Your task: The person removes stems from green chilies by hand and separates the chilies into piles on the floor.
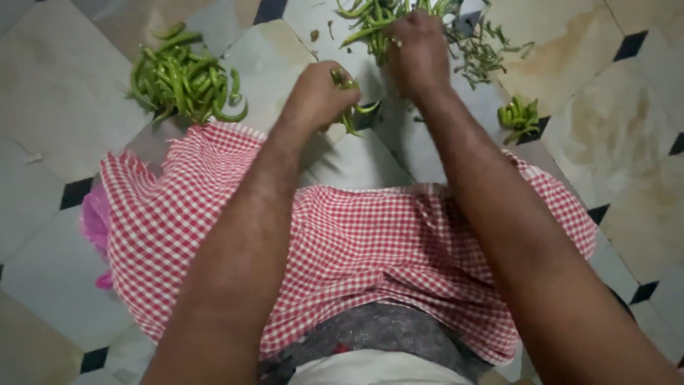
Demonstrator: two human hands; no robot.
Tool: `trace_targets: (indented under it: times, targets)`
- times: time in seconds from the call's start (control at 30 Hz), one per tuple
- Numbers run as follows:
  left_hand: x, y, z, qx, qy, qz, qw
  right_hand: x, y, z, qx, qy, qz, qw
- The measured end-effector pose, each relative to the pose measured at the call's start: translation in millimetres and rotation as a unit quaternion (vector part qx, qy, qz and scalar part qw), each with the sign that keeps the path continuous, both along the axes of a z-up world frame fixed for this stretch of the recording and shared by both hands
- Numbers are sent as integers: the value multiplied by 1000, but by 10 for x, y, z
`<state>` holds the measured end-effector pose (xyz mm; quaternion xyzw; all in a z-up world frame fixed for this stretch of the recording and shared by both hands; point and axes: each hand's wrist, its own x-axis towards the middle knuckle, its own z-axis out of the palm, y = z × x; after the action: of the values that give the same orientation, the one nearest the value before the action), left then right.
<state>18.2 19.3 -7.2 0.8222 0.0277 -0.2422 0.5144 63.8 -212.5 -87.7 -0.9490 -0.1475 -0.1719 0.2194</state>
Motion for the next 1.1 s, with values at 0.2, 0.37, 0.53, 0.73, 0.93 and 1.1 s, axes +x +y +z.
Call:
trace_targets:
  times: [0.2, 0.37, 0.53, 0.73, 0.93, 1.1]
  targets:
    - [22, -28, 11, 15, 5, 2, 1000, 219, 318, 35, -60, 26, 15, 998]
    - [37, -71, -257, 40, -127, 6, 991, 245, 295, 163, -85, 4, 30, 996]
    - [7, -53, -129, 13, -8, 37, 999, -52, 125, 453, 68, 91, 34, 993]
    - [-10, -101, -162, 9, -166, 33, 985, -567, 40, 908, 145, 196, 26, 969]
    - [-147, -158, -118, -46, -203, -18, 978, -790, 138, 1034, 181, 232, 38, 955]
    - [-186, -200, -29, 17, -213, -55, 975, -788, 165, 955, 179, 255, 40, 949]
